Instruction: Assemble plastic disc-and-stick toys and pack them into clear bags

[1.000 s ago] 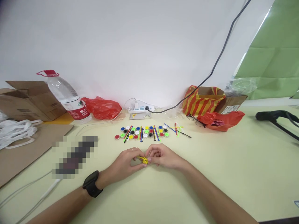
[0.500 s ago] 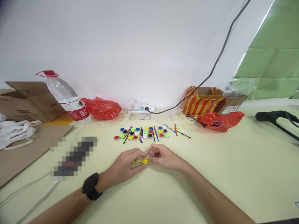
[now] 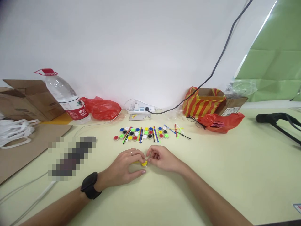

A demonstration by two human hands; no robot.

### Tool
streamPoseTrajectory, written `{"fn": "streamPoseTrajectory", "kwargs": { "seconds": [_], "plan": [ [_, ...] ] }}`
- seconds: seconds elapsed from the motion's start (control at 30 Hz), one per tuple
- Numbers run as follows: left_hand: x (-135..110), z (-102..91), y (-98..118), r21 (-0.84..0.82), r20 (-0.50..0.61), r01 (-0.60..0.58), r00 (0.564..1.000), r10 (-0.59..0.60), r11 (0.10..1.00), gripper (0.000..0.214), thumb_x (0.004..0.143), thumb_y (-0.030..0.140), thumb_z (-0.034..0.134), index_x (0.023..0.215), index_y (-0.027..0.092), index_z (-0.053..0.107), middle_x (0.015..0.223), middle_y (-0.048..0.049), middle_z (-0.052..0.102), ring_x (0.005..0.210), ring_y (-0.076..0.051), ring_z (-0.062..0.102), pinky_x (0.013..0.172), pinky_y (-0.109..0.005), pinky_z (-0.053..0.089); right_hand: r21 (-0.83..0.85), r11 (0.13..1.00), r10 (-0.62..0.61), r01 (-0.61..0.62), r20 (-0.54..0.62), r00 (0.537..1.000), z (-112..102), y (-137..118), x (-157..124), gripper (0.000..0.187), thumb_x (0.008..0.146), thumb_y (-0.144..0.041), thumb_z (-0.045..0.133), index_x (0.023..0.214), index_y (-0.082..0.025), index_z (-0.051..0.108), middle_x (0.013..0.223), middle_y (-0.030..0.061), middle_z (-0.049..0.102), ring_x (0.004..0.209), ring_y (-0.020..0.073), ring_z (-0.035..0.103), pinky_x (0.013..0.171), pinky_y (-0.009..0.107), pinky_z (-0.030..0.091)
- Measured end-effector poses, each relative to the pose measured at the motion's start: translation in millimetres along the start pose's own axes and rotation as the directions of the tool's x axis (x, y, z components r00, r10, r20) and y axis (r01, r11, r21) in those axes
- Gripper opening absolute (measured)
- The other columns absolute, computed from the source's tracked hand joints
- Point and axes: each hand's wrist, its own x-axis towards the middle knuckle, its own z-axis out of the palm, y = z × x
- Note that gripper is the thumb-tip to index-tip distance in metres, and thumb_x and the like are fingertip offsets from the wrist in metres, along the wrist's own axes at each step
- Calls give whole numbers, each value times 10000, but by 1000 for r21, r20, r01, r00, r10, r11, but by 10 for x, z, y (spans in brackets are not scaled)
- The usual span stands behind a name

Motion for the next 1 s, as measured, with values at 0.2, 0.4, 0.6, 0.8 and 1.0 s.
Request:
{"fn": "streamPoseTrajectory", "kwargs": {
  "seconds": [0.2,0.4,0.6,0.8,1.0],
  "plan": [
    [-22,-65,-147,-72,-296,107,947,-124,992,220,956,360,669,1146,252,655,1101,-53,712,901,-188,638,828,-342,525,-33,994,93,-103,-216,972,-94,-157,-49,410,959,-607,579,996,-208,665,978,35,656,587,109,465,541,271,392],
    [5,-153,-341,-4,-490,240,846,-212,971,135,993,345,591,1010,236,668,949,-27,713,801,-178,594,737,-334,482,216,944,286,-247,-173,942,-202,-268,-119,601,965,-736,445,952,-205,725,446,-92,256,419,110,172,416,268,140],
    [-6,-356,-597,46,-610,341,754,-244,939,133,969,317,582,1010,232,675,960,-38,713,863,-206,626,750,-346,489,263,938,306,-226,-320,897,-215,-221,-65,544,918,-718,545,828,-201,688,450,-97,259,424,99,165,434,269,151],
    [-65,-487,-979,-18,-640,495,662,-390,869,209,916,304,591,1086,223,680,1119,-76,711,997,-255,637,766,-367,523,216,956,266,-196,-365,892,-178,-141,-29,514,909,-691,573,851,-193,688,512,-50,443,486,112,325,486,255,278],
    [-116,-434,-1126,35,-487,431,795,-361,902,358,940,335,568,1272,236,656,1340,-93,673,1240,-286,607,1007,-448,531,149,964,262,-222,-360,895,-135,-101,-18,501,919,-674,559,866,-195,696,587,-21,531,538,127,408,512,257,310]
  ]
}}
